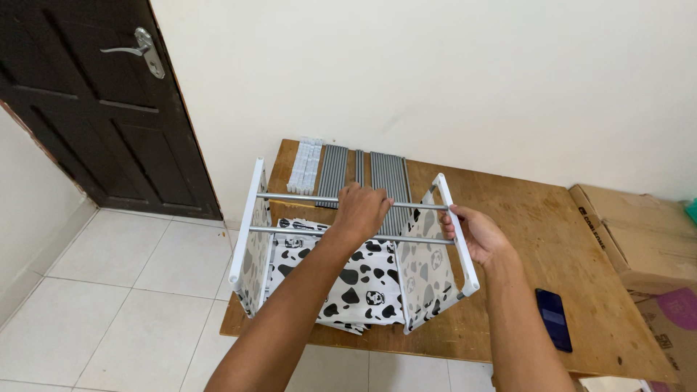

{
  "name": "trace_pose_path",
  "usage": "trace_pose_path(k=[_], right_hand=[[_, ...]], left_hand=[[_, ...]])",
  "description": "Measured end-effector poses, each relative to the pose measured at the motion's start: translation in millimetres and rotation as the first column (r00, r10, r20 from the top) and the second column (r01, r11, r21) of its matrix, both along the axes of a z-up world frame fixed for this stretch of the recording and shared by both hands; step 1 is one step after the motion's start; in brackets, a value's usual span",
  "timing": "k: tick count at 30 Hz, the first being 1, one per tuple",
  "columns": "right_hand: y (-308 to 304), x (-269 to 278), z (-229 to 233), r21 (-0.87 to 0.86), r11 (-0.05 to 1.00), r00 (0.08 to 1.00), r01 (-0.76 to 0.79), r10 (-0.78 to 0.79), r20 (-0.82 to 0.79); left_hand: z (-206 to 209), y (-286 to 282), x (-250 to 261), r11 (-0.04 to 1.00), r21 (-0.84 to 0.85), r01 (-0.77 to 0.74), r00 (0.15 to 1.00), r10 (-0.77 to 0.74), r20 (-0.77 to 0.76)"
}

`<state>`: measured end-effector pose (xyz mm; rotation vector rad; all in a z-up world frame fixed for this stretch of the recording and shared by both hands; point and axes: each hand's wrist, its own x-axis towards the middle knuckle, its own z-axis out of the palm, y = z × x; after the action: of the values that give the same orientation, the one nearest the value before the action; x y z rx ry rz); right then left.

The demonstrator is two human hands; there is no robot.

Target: The person assembles a small storage unit by inserting metal rods into a white plastic frame and then attaching a cow-print fabric cover. The person works on a wooden table and then moves to the floor to secure the fabric.

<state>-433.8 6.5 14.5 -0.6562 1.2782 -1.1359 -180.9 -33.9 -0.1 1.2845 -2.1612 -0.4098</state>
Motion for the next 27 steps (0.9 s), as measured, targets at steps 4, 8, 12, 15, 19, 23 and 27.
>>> trace_pose_path(k=[4,8,12,15,19,23,27], right_hand=[[0.3,2.4,1.2,-0.004,1.000,0.999,0.005,-0.005,-0.050],[2.9,6.6,5.4,-0.020,0.999,0.995,-0.030,0.028,-0.095],[4.7,9.1,9.0,-0.007,0.998,0.992,-0.061,0.060,-0.109],[3.5,13.7,8.7,0.013,0.999,0.986,-0.038,0.040,-0.164],[5.2,17.4,9.0,-0.010,0.999,0.970,-0.038,0.035,-0.242],[15.0,17.8,14.3,-0.001,0.998,0.952,-0.057,0.054,-0.300],[35.2,14.5,12.6,0.043,0.997,0.919,-0.057,0.069,-0.388]], left_hand=[[1.7,0.1,-0.9,1.000,0.018,-0.001,1.000,0.001,0.022],[4.5,-0.6,-0.6,0.999,0.047,-0.006,0.999,0.004,0.045],[4.5,-0.4,-1.7,0.996,0.087,-0.002,0.999,-0.002,0.043],[1.3,-0.2,-2.1,0.999,0.043,-0.005,1.000,0.005,0.003],[-0.7,-0.5,-4.7,0.999,0.052,0.003,0.999,-0.006,0.043],[2.3,9.6,-4.0,0.990,-0.141,-0.006,0.999,0.000,-0.044],[8.4,34.1,-6.6,0.975,-0.185,0.125,0.992,-0.122,0.024]])
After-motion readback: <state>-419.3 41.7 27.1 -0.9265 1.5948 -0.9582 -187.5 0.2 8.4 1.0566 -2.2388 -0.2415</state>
